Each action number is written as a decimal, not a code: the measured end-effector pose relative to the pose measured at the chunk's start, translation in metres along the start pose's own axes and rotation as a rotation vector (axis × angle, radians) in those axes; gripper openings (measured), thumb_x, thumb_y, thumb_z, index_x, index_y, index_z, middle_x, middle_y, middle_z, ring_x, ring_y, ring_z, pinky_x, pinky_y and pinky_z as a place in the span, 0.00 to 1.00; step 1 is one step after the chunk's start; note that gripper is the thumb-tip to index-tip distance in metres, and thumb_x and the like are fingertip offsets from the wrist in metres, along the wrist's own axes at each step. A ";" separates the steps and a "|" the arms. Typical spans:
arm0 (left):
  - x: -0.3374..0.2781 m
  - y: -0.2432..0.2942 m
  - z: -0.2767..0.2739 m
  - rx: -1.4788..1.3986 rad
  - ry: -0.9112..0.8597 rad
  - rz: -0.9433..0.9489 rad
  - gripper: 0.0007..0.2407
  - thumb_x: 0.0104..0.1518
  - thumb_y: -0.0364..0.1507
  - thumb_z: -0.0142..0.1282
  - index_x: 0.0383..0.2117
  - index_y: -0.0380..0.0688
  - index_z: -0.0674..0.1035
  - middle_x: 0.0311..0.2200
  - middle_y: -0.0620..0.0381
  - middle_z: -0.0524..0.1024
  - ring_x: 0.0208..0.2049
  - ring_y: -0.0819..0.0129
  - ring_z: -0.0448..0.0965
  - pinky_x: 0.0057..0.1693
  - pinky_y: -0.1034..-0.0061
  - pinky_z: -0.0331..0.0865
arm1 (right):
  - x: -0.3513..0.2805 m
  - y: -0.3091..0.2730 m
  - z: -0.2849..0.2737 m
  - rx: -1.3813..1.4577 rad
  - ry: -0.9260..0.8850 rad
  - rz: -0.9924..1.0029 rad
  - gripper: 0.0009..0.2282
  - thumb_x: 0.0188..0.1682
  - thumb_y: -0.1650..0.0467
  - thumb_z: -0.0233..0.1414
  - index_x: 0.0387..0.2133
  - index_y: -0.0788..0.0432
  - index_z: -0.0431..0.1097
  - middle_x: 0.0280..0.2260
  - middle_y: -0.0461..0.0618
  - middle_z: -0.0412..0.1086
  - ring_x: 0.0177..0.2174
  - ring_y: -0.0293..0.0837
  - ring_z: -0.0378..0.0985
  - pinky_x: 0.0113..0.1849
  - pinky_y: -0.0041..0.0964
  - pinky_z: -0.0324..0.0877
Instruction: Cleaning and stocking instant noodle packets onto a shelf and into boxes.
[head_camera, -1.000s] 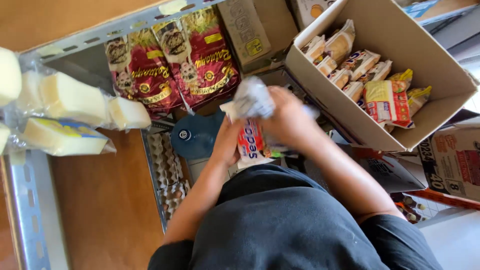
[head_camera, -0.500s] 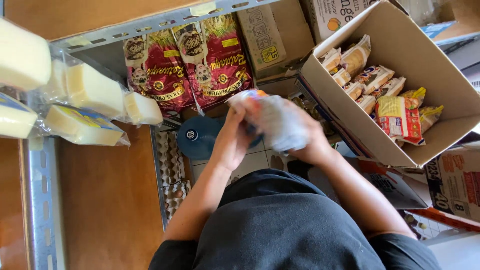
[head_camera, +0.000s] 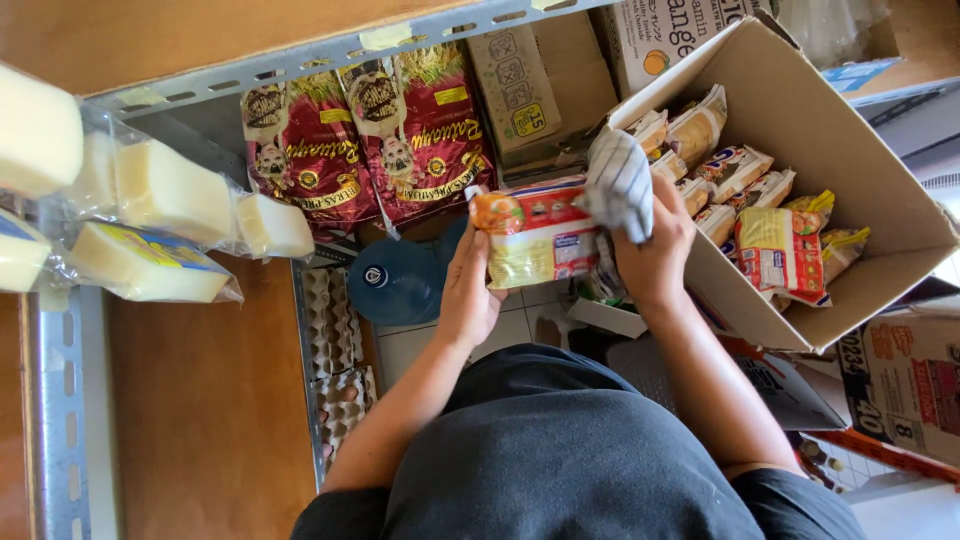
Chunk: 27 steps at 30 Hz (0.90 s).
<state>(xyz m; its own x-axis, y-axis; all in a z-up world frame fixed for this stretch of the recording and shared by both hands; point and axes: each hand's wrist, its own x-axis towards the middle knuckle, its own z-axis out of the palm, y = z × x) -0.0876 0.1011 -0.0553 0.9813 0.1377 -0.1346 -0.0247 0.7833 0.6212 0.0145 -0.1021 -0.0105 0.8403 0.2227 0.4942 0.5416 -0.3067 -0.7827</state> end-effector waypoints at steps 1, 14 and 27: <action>0.001 -0.005 0.001 0.001 0.000 0.002 0.21 0.69 0.37 0.43 0.68 0.49 0.62 0.58 0.56 0.71 0.56 0.64 0.74 0.58 0.62 0.72 | -0.005 0.000 0.008 0.002 0.000 -0.002 0.10 0.55 0.76 0.57 0.49 0.64 0.74 0.48 0.55 0.76 0.46 0.47 0.80 0.51 0.38 0.75; -0.003 -0.040 -0.021 0.479 0.132 0.558 0.16 0.76 0.35 0.42 0.60 0.33 0.70 0.55 0.49 0.75 0.54 0.67 0.76 0.61 0.69 0.70 | 0.005 0.012 0.067 0.165 -0.253 -0.116 0.27 0.48 0.63 0.58 0.58 0.65 0.61 0.59 0.68 0.54 0.60 0.65 0.51 0.61 0.62 0.47; -0.056 0.057 0.012 -0.007 0.328 0.275 0.29 0.59 0.48 0.44 0.68 0.61 0.54 0.63 0.60 0.66 0.60 0.63 0.72 0.60 0.59 0.68 | 0.022 -0.065 0.086 0.497 -0.608 -0.090 0.21 0.44 0.71 0.63 0.51 0.63 0.69 0.50 0.53 0.73 0.51 0.48 0.75 0.54 0.41 0.69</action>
<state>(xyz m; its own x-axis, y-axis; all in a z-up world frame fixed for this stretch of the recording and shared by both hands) -0.1419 0.1307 -0.0030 0.8254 0.5268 -0.2032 -0.2799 0.6943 0.6630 -0.0042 0.0026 0.0184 0.5561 0.7377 0.3828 0.4132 0.1542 -0.8975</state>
